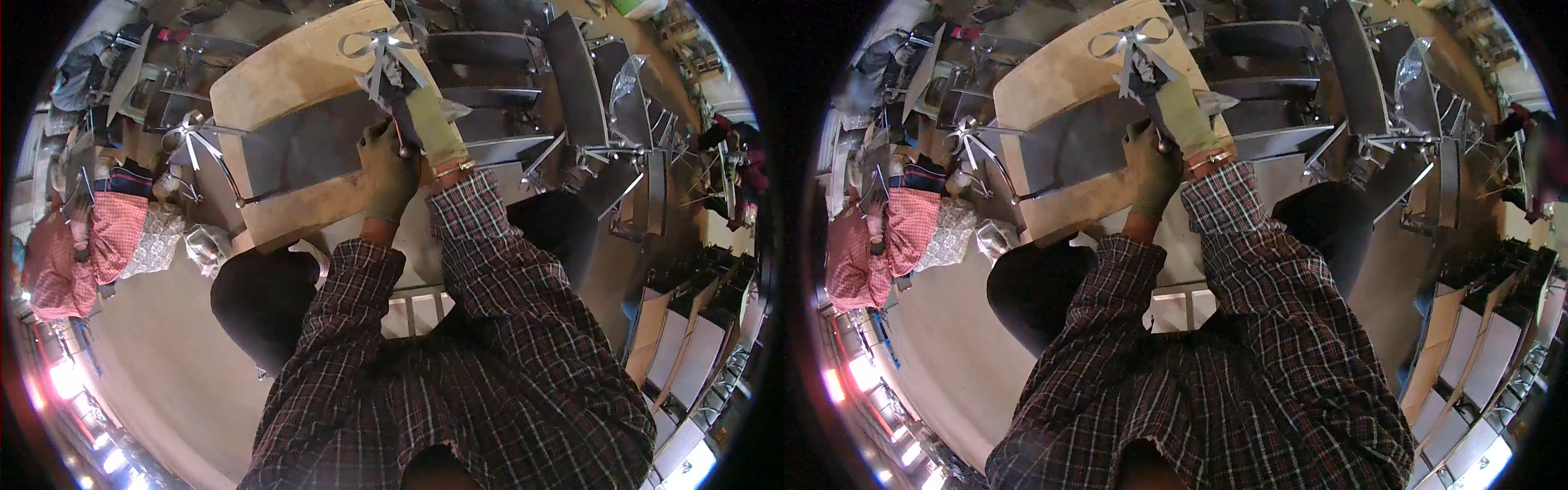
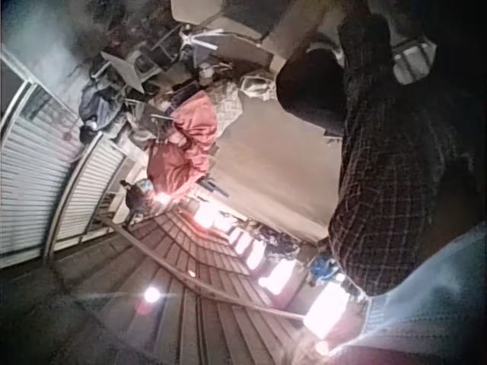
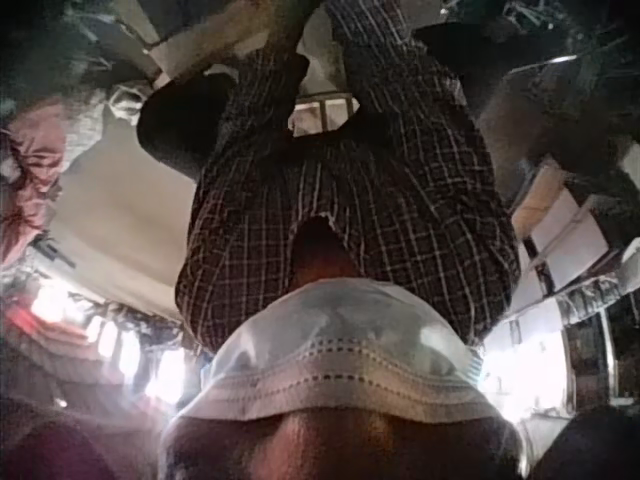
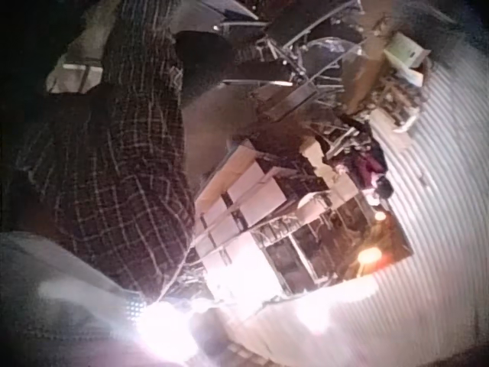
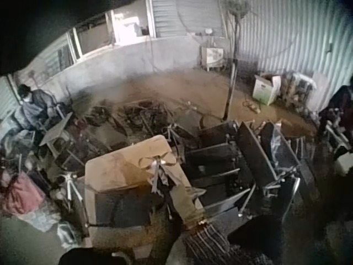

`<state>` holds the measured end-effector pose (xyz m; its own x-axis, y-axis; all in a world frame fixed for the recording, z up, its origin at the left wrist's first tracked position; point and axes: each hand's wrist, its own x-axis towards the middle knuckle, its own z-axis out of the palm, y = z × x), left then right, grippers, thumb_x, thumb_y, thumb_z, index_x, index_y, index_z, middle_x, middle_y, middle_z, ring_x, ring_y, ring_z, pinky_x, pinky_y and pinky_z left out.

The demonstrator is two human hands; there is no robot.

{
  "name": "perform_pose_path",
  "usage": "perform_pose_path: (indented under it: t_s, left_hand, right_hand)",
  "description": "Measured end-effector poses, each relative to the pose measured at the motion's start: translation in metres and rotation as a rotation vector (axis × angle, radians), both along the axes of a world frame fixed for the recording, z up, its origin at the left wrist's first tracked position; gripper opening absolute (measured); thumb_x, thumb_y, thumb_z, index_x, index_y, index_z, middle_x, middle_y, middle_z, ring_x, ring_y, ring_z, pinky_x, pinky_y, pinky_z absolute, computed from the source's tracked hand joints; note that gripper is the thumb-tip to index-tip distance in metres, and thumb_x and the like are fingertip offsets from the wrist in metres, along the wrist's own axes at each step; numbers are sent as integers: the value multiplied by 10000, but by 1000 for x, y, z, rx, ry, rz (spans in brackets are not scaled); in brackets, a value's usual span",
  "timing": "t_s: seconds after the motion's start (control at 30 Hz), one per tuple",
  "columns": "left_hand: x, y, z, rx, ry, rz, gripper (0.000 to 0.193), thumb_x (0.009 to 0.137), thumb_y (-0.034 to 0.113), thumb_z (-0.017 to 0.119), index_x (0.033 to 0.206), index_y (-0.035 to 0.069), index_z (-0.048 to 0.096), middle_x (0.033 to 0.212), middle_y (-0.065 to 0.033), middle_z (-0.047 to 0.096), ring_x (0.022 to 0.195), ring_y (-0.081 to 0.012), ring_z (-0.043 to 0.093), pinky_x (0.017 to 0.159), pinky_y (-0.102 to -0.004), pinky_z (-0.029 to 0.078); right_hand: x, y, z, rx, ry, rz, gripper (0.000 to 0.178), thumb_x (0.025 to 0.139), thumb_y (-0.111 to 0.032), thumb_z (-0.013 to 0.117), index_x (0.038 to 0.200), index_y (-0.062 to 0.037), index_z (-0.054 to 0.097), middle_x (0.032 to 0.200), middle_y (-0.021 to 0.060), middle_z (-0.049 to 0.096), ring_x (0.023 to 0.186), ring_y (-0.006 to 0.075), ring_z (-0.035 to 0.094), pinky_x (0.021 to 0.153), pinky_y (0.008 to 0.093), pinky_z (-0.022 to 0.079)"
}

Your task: Cleaning and inspecting metal fabrication parts with a cloth.

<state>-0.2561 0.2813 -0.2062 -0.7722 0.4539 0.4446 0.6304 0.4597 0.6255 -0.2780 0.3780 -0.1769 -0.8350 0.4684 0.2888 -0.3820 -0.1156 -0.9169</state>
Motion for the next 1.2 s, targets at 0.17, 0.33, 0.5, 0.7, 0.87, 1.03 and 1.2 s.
perform_pose_path:
  t_s: [0.17, 0.33, 0.5, 0.7, 0.87, 1.03, 1.2]
  left_hand:
    - [-15, -30, -18, -166, 28, 30, 221, 670, 77, 609, 886, 68, 653, 981, -119, 631, 1026, -343, 510, 844, -443, 381]
    - [-13, -20, -20, -13, -39, -59, 239, 631, 71, 636, 869, 55, 647, 954, -118, 620, 1020, -345, 502, 845, -440, 381]
    - [-12, 6, -30, 52, 71, 70, 182, 673, 59, 613, 853, 68, 638, 902, -113, 605, 974, -338, 504, 780, -433, 384]
    - [-13, -15, 5, -158, 102, -38, 154, 698, 37, 550, 837, 19, 611, 937, -171, 570, 954, -363, 490, 757, -442, 381]
    - [-16, -6, -29, -70, 103, -44, 200, 682, 20, 513, 851, 20, 619, 903, -182, 563, 931, -371, 496, 763, -441, 382]
    - [-11, -8, -15, -35, 95, 12, 205, 662, 16, 541, 842, 33, 638, 894, -166, 582, 932, -374, 509, 780, -442, 388]
    - [-17, -13, -20, -142, -24, -94, 131, 694, 128, 623, 804, 68, 663, 941, -137, 641, 996, -344, 535, 846, -434, 386]
  right_hand:
    - [7, -26, -1, 205, -449, -68, 366, 852, -184, 670, 1160, -12, 569, 996, 90, 652, 935, 181, 627, 768, 318, 508]
    - [0, -22, -20, 246, -222, -255, 379, 861, -232, 656, 1135, 14, 568, 933, 120, 654, 841, 241, 631, 726, 365, 502]
    - [11, -15, -34, 136, -130, -336, 393, 882, -251, 627, 1154, 27, 561, 891, 98, 646, 764, 248, 620, 681, 367, 498]
    - [29, -20, 14, -323, -234, 30, 422, 869, -145, 647, 1235, 35, 538, 952, 26, 611, 780, 95, 552, 676, 221, 470]
    - [-11, -15, -23, -279, -56, -270, 335, 830, -95, 688, 1138, 3, 595, 920, 19, 624, 745, 62, 542, 637, 209, 447]
    - [-8, -5, 16, -329, -116, -198, 273, 825, -128, 704, 1058, -7, 630, 891, 17, 634, 743, 71, 559, 640, 213, 451]
    - [-20, 6, 24, -234, 20, -109, 278, 857, -146, 669, 1085, 6, 626, 926, 44, 654, 796, 108, 597, 701, 245, 490]
